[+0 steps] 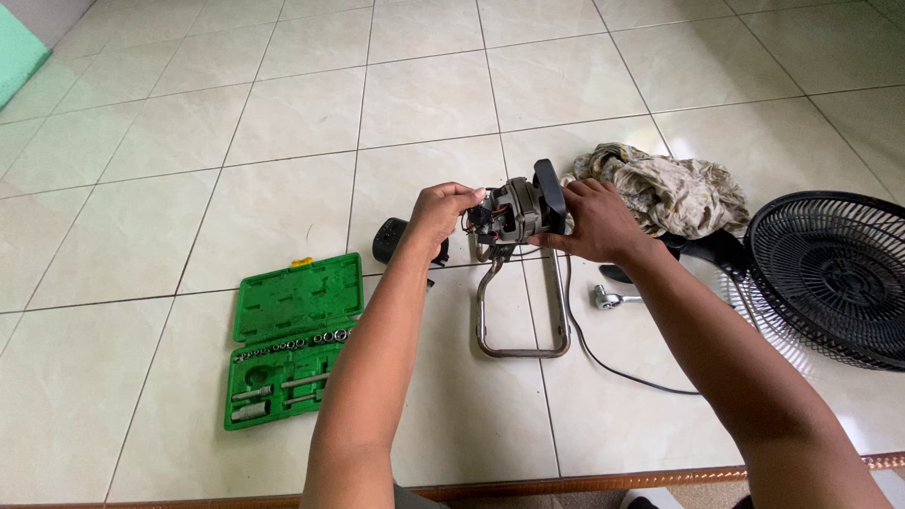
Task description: The person wipes the fan motor housing with a cloth, then attaches it to the fan stand. They use a screwdriver to tighten screws on the motor housing to secure it in place.
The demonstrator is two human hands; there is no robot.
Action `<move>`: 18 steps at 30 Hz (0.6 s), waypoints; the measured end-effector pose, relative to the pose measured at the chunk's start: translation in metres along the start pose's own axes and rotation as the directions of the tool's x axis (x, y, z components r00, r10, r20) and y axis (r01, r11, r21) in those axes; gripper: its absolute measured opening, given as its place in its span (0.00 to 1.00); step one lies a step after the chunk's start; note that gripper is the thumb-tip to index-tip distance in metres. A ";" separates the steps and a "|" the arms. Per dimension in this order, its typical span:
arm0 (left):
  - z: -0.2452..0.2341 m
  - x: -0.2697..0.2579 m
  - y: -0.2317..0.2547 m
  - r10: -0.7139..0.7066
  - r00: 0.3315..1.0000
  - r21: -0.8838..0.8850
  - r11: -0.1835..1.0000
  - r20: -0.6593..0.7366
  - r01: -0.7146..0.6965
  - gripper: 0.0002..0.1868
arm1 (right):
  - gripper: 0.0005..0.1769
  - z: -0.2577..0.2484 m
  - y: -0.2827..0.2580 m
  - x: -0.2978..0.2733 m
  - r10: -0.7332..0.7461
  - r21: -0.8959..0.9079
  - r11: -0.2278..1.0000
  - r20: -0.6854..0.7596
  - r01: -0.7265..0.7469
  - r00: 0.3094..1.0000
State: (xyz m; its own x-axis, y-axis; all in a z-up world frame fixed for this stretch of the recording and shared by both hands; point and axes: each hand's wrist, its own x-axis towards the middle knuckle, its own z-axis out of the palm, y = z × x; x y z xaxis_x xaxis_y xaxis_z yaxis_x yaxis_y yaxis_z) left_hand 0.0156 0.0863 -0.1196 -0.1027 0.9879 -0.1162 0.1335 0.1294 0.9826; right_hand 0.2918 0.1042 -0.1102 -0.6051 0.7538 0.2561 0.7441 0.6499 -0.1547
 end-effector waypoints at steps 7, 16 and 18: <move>-0.001 -0.014 0.006 0.433 0.896 0.310 0.842 0.101 -0.442 0.08 | 0.48 -0.001 -0.006 -0.004 0.009 -0.030 0.999 0.003 -0.009 1.000; 0.012 -0.023 0.026 0.735 0.656 0.614 0.442 0.169 -0.654 0.08 | 0.47 -0.002 -0.003 -0.007 0.087 -0.074 0.994 0.117 -0.078 0.989; 0.012 -0.024 0.026 0.720 0.677 0.631 0.455 0.156 -0.629 0.09 | 0.48 -0.005 -0.004 -0.005 0.048 -0.054 0.998 0.075 -0.044 0.996</move>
